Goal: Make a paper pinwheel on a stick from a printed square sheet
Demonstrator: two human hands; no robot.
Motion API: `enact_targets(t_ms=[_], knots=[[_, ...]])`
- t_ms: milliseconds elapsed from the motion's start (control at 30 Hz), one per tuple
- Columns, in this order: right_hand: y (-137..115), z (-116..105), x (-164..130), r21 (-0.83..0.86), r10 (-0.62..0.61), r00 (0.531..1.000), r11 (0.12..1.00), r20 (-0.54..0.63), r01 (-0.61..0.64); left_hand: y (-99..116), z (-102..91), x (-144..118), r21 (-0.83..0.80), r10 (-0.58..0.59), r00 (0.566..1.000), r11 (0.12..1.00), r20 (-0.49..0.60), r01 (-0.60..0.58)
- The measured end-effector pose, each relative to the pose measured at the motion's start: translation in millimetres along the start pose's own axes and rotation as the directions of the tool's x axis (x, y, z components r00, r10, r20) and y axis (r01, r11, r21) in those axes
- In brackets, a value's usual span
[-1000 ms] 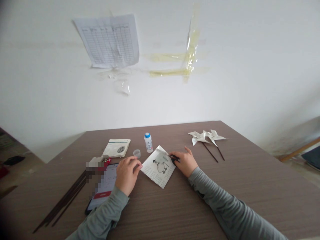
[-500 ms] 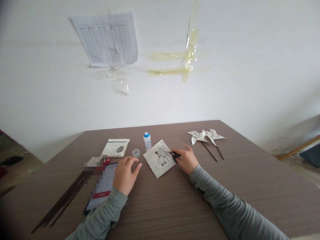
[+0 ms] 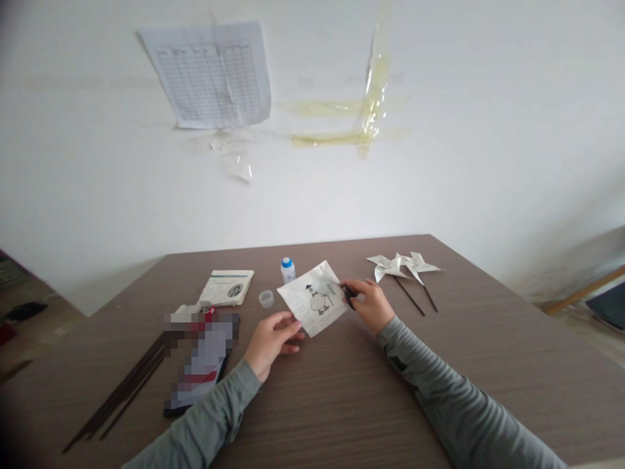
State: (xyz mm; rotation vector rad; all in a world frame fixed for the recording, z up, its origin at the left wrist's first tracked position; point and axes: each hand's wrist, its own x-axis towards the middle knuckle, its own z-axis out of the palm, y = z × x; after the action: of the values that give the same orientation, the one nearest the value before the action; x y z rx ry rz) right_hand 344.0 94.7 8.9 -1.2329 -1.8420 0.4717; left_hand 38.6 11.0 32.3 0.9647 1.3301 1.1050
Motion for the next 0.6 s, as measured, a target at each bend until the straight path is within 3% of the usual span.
enact_targets(t_ms=[300, 600], knots=[[-1.5, 3.4, 2.7, 0.115, 0.016, 0.997, 0.993, -0.073, -0.007, 8.4, 10.5, -1.9, -0.026, -0.067, 0.997, 0.997, 0.025, 0.067], [-8.4, 8.6, -1.6, 0.287, 0.134, 0.991, 0.95, -0.026, -0.121, 11.1, 12.3, -2.2, -0.124, -0.069, 0.998, 0.99, 0.001, 0.069]])
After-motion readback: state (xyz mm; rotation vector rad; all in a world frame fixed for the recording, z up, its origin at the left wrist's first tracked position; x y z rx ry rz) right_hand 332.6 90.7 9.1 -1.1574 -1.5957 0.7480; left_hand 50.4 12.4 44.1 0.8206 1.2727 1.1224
